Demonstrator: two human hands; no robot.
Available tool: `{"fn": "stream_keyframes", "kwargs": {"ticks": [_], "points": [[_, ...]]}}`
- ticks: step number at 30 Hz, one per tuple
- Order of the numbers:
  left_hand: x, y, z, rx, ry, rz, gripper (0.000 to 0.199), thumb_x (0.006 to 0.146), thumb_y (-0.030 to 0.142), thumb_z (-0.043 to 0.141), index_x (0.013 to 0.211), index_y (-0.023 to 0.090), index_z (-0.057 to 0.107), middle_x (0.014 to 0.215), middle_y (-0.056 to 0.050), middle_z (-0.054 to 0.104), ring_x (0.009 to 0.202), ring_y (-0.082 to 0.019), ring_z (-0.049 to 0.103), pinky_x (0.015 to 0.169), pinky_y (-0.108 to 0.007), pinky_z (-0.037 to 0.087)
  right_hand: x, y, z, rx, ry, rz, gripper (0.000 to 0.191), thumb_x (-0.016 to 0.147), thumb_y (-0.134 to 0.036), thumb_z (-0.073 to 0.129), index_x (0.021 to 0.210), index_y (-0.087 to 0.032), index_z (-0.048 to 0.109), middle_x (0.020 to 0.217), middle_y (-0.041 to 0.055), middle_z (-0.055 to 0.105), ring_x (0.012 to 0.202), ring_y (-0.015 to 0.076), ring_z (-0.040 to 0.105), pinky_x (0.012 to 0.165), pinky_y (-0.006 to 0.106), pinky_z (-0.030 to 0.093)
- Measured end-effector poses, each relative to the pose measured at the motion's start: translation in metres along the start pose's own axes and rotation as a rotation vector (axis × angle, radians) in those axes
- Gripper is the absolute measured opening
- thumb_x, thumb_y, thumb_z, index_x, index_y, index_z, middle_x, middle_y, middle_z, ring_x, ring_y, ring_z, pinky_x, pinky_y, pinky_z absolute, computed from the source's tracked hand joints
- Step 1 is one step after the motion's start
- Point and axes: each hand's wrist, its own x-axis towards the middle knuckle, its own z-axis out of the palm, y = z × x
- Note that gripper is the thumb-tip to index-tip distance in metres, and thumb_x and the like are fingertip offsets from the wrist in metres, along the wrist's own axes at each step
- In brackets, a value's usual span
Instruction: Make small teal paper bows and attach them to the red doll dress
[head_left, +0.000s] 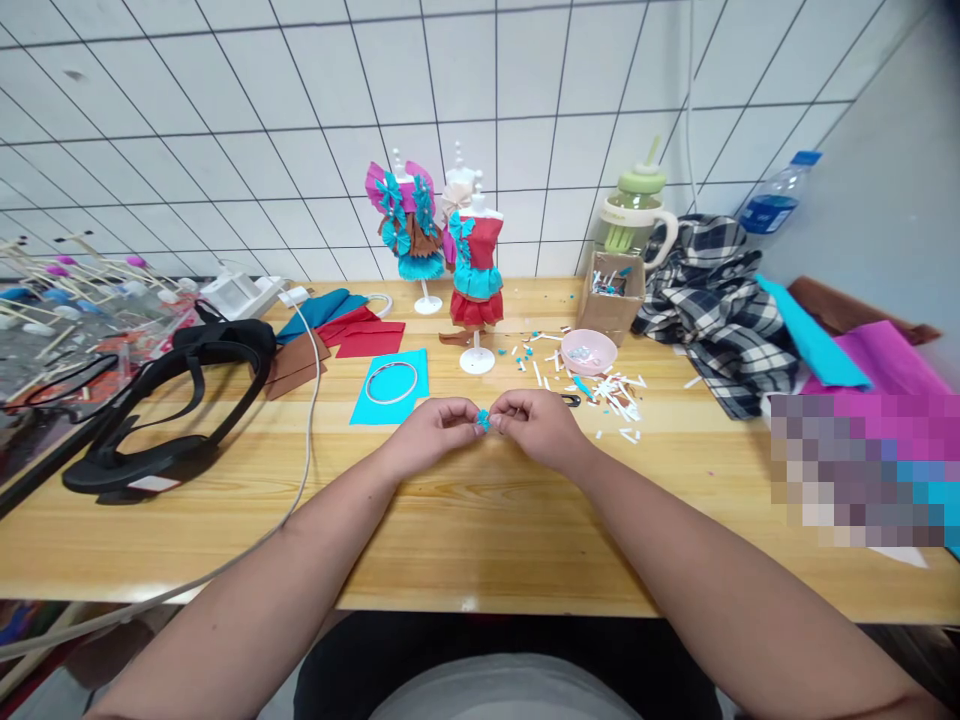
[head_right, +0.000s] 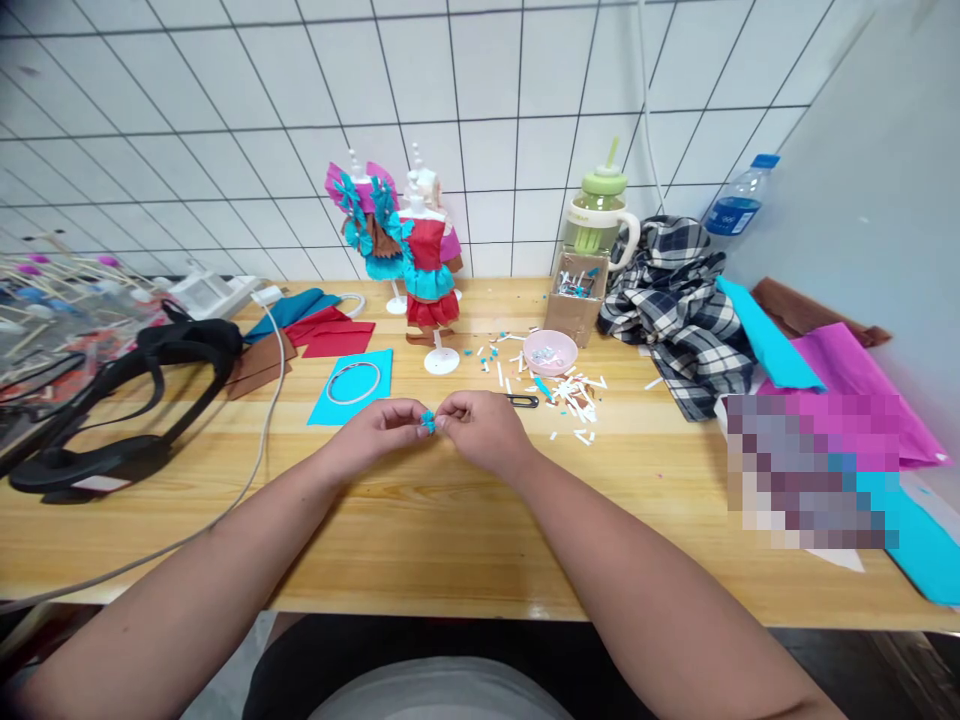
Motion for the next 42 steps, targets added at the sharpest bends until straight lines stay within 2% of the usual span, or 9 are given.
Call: {"fn": "stream_keyframes", "kwargs": {"ticks": [4, 8, 13, 19, 23, 28, 34, 38, 42], "points": [[0.001, -0.003, -0.003, -0.048, -0.03, -0.021, 0.024, 0.073, 0.037, 0.068, 0.078, 0.014, 0.063, 0.074, -0.001, 0.063, 0.07, -0.013, 0.055, 0.067, -0.026, 0.041, 0.0, 0.001, 0.001, 0.052, -0.031, 0.021, 0.014, 0.075, -0.028, 0.06, 0.078, -0.018, 0.069, 0.064, -0.0021, 0.062, 0.056, 0.0102, 0.05, 0.054, 0.022, 0.035], [0.001, -0.003, -0.004, -0.012, -0.027, 0.01, 0.022, 0.074, 0.035, 0.065, 0.075, 0.014, 0.062, 0.074, -0.001, 0.062, 0.071, -0.014, 0.055, 0.067, -0.026, 0.042, 0.0, -0.001, 0.001, 0.155, -0.012, -0.025, 0.031, 0.075, -0.028, 0.06, 0.104, -0.021, 0.066, 0.087, 0.0, 0.065, 0.058, 0.0085, 0.05, 0.057, 0.022, 0.04], [-0.001, 0.003, -0.002, 0.077, -0.057, 0.019, 0.022, 0.073, 0.036, 0.063, 0.073, 0.014, 0.06, 0.069, 0.001, 0.058, 0.065, -0.012, 0.051, 0.06, -0.023, 0.039, 0.0, -0.003, 0.0, 0.043, 0.004, -0.071, 0.017, 0.073, -0.034, 0.064, 0.078, -0.019, 0.068, 0.066, -0.0013, 0.059, 0.057, 0.0099, 0.048, 0.055, 0.022, 0.037], [-0.001, 0.002, -0.001, 0.057, 0.034, 0.07, 0.028, 0.074, 0.04, 0.066, 0.086, 0.015, 0.062, 0.08, -0.001, 0.062, 0.074, -0.014, 0.055, 0.067, -0.024, 0.042, 0.0, -0.004, 0.002, 0.114, 0.106, 0.022, 0.015, 0.074, -0.034, 0.061, 0.073, -0.019, 0.063, 0.052, -0.0049, 0.048, 0.048, 0.0093, 0.041, 0.047, 0.022, 0.031], [0.002, -0.002, 0.001, 0.077, 0.099, 0.035, 0.032, 0.073, 0.043, 0.068, 0.086, 0.014, 0.065, 0.081, -0.003, 0.065, 0.075, -0.016, 0.057, 0.07, -0.026, 0.044, -0.001, -0.007, 0.004, 0.125, 0.165, 0.014, 0.015, 0.074, -0.034, 0.06, 0.072, -0.019, 0.062, 0.054, -0.0043, 0.051, 0.048, 0.0093, 0.041, 0.046, 0.022, 0.031], [0.002, -0.002, 0.001, 0.048, 0.095, 0.031, 0.028, 0.072, 0.042, 0.069, 0.076, 0.015, 0.063, 0.073, -0.001, 0.064, 0.069, -0.014, 0.057, 0.068, -0.025, 0.043, -0.001, -0.005, 0.004, 0.178, 0.136, -0.043, 0.027, 0.073, -0.032, 0.062, 0.097, -0.02, 0.065, 0.089, 0.0008, 0.066, 0.053, 0.0076, 0.047, 0.053, 0.022, 0.04], [0.0, 0.002, 0.0, 0.212, 0.126, 0.102, 0.024, 0.074, 0.04, 0.067, 0.075, 0.016, 0.063, 0.074, -0.002, 0.065, 0.071, -0.016, 0.058, 0.068, -0.026, 0.044, 0.002, -0.002, 0.004, 0.166, 0.117, 0.021, 0.014, 0.072, -0.032, 0.061, 0.075, -0.019, 0.065, 0.064, -0.0016, 0.06, 0.052, 0.0094, 0.046, 0.05, 0.022, 0.036], [-0.002, 0.005, -0.001, 0.524, 0.176, 0.262, 0.019, 0.075, 0.037, 0.065, 0.079, 0.019, 0.066, 0.086, -0.004, 0.068, 0.086, -0.02, 0.06, 0.082, -0.031, 0.043, 0.002, -0.001, 0.006, 0.171, 0.05, 0.065, 0.012, 0.071, -0.03, 0.061, 0.073, -0.018, 0.063, 0.062, -0.0026, 0.059, 0.052, 0.0089, 0.046, 0.049, 0.021, 0.035], [-0.004, 0.009, -0.003, 0.505, 0.167, 0.244, 0.026, 0.079, 0.043, 0.062, 0.089, 0.02, 0.067, 0.093, -0.004, 0.07, 0.091, -0.021, 0.061, 0.085, -0.03, 0.044, 0.001, -0.001, 0.007, 0.093, 0.061, 0.053, 0.014, 0.073, -0.033, 0.062, 0.076, -0.019, 0.065, 0.064, -0.0029, 0.061, 0.052, 0.0088, 0.047, 0.049, 0.021, 0.035]]}}
